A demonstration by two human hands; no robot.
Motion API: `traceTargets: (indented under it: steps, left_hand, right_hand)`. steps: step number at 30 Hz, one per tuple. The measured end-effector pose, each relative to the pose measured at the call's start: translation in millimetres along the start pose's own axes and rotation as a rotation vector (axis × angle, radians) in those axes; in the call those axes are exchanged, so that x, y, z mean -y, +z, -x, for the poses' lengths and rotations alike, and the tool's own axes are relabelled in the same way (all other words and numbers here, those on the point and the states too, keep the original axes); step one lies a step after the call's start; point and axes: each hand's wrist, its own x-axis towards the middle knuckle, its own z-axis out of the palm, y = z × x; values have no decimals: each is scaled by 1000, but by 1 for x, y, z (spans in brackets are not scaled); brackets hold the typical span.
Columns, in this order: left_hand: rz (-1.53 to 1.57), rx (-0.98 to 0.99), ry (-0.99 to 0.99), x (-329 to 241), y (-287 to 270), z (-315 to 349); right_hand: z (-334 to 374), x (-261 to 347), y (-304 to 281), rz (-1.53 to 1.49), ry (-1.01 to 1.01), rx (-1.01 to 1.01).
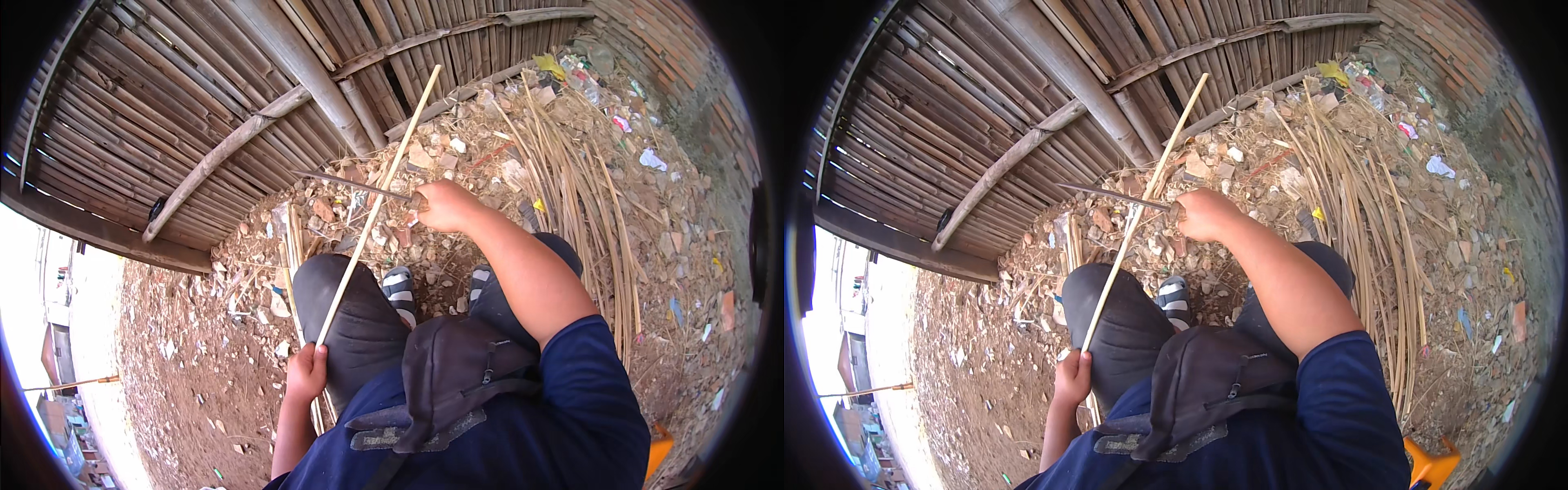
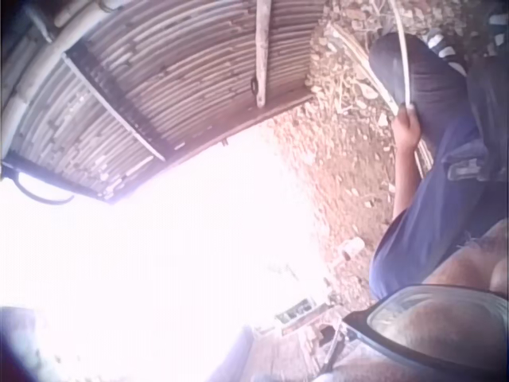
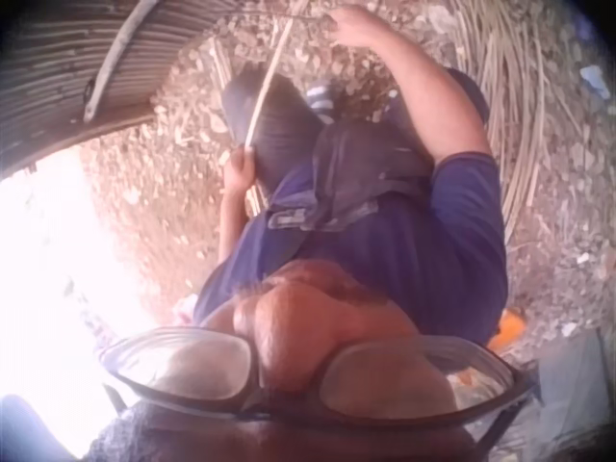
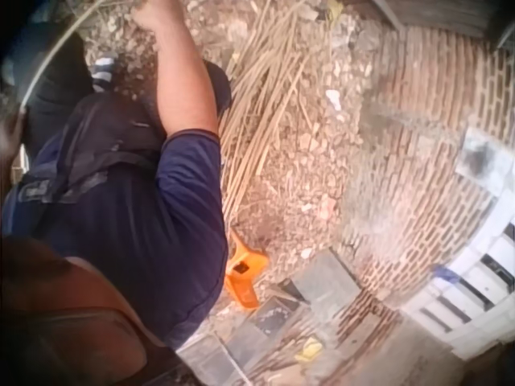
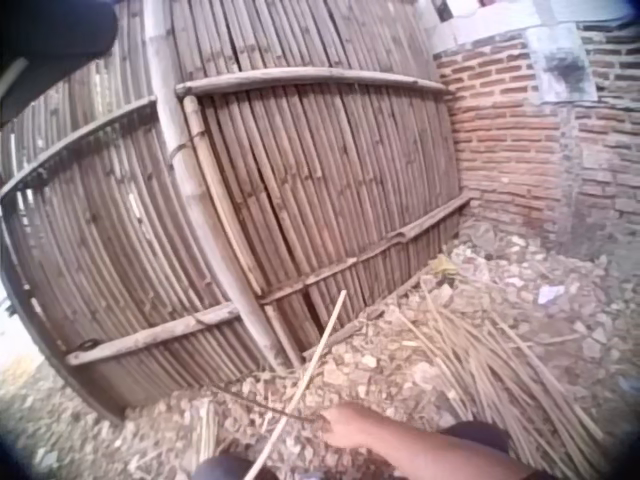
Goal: The person shaves a long thin strip of bamboo by hand using a knife, while sitting on a ground scattered with wood debris.
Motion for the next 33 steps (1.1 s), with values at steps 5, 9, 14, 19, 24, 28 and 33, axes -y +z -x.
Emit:
traceTargets:
  steps: [5,9,14,19,24,28,33]
  left_hand:
    - [11,66,-73,4,-2,1]
    - [-12,23,-28,5,0,0]
    - [-35,36,-40,2,-1,-1]
    - [-24,51,-62,7,1,0]
    - [-4,45,-32,5,-1,0]
    - [-22,37,-32,7,-1,1]
    - [-8,53,-57,5,-1,0]
  right_hand:
    - [10,26,3,111,-136,151]
    - [5,21,-4,145,-99,186]
    - [-3,-3,-10,58,27,45]
    - [4,11,-5,15,-38,111]
    - [10,23,2,114,-146,157]
    - [5,18,-4,116,-120,150]
    - [4,9,-3,48,-62,97]
